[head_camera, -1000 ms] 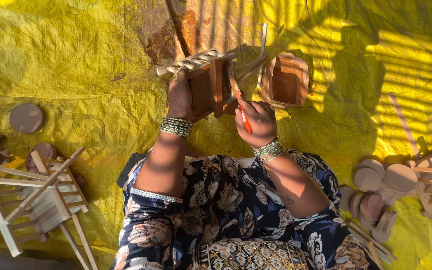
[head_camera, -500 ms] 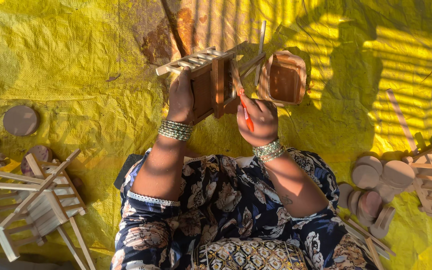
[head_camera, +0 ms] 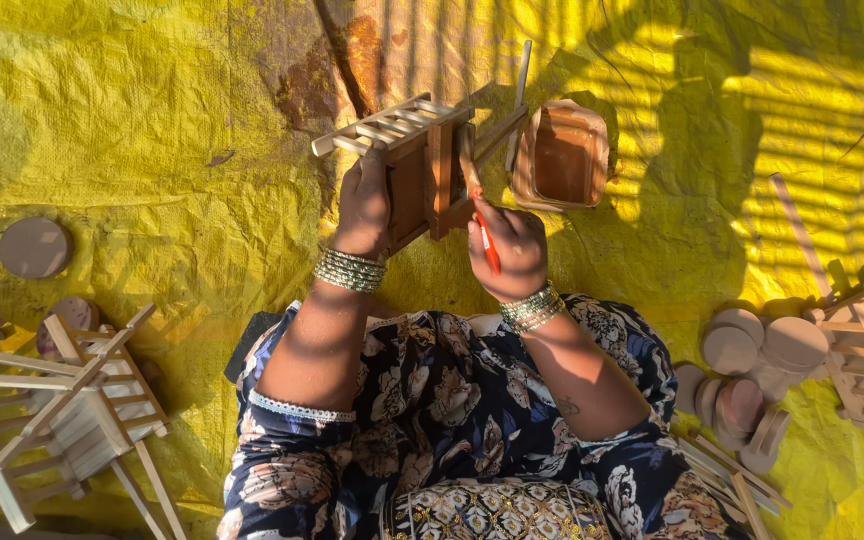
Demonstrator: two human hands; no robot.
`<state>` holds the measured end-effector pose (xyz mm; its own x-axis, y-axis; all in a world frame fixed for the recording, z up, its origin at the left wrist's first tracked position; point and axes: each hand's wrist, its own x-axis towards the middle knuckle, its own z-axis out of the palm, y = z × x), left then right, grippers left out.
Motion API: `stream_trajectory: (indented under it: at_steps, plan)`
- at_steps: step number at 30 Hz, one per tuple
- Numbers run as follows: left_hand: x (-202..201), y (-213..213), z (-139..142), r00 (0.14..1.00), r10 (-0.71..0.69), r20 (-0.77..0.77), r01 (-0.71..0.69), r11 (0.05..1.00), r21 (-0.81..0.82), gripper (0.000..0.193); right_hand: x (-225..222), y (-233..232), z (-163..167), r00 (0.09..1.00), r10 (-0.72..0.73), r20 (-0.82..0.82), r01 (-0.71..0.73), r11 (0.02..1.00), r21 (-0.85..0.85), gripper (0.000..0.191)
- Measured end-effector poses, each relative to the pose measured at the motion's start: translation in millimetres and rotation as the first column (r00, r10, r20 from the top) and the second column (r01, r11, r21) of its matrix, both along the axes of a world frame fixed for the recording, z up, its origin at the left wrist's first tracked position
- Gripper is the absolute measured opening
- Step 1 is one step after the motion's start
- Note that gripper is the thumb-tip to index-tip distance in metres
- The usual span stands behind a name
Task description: The person sits on a tarp and uses a brush to apply a brown stain or paint to small wooden chair and crate frames, dipping the brush into a container and rotating each piece to coat its sides, working through several unfinished wooden items one at a time.
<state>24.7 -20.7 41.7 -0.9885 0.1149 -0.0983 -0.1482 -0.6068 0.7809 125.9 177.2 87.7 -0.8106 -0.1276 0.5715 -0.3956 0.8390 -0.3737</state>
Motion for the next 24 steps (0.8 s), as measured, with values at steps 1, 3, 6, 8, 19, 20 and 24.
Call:
stream_trajectory:
  at_steps: [1, 3, 6, 8, 19, 20, 24]
  plan:
    - [0.9, 0.1, -1.1, 0.999, 0.007, 0.037, -0.007, 1.000, -0.009, 0.047, -5.2, -0.5, -0.2, 1.000, 0.027, -0.015, -0.027, 1.000, 0.011, 0.035]
    - [1.5, -1.6, -4.7, 0.993, 0.026, 0.112, -0.022, 0.999, -0.033, 0.046, -9.5, 1.5, 0.3, 1.000, -0.028, 0.007, 0.028, 0.999, -0.018, 0.034]
    - [0.6, -2.9, -10.4, 0.996, 0.060, 0.059, -0.052, 0.991, -0.125, 0.046, -1.7, 9.4, 2.2, 0.997, -0.055, -0.049, 0.055, 0.998, -0.014, 0.033]
    - [-1.5, -1.6, -11.6, 0.998, 0.064, 0.009, -0.063, 0.992, -0.112, 0.047, 7.3, 13.7, 2.6, 0.996, -0.042, -0.084, 0.041, 0.999, -0.022, 0.033]
    - [7.3, -8.8, 1.6, 0.996, -0.001, 0.086, 0.008, 0.997, -0.077, 0.048, 3.0, 13.7, -1.7, 0.988, -0.012, -0.157, -0.012, 0.988, -0.152, 0.032]
    - [6.7, -8.3, 0.2, 0.998, 0.004, 0.065, 0.002, 0.995, -0.102, 0.049, 6.0, 16.3, -0.1, 0.989, 0.014, -0.150, -0.038, 0.987, -0.156, 0.032]
    - [1.9, -7.6, -3.6, 1.000, 0.000, -0.026, -0.001, 0.998, -0.059, 0.049, 7.2, 13.6, -2.0, 0.989, 0.089, -0.118, -0.108, 0.981, -0.163, 0.030]
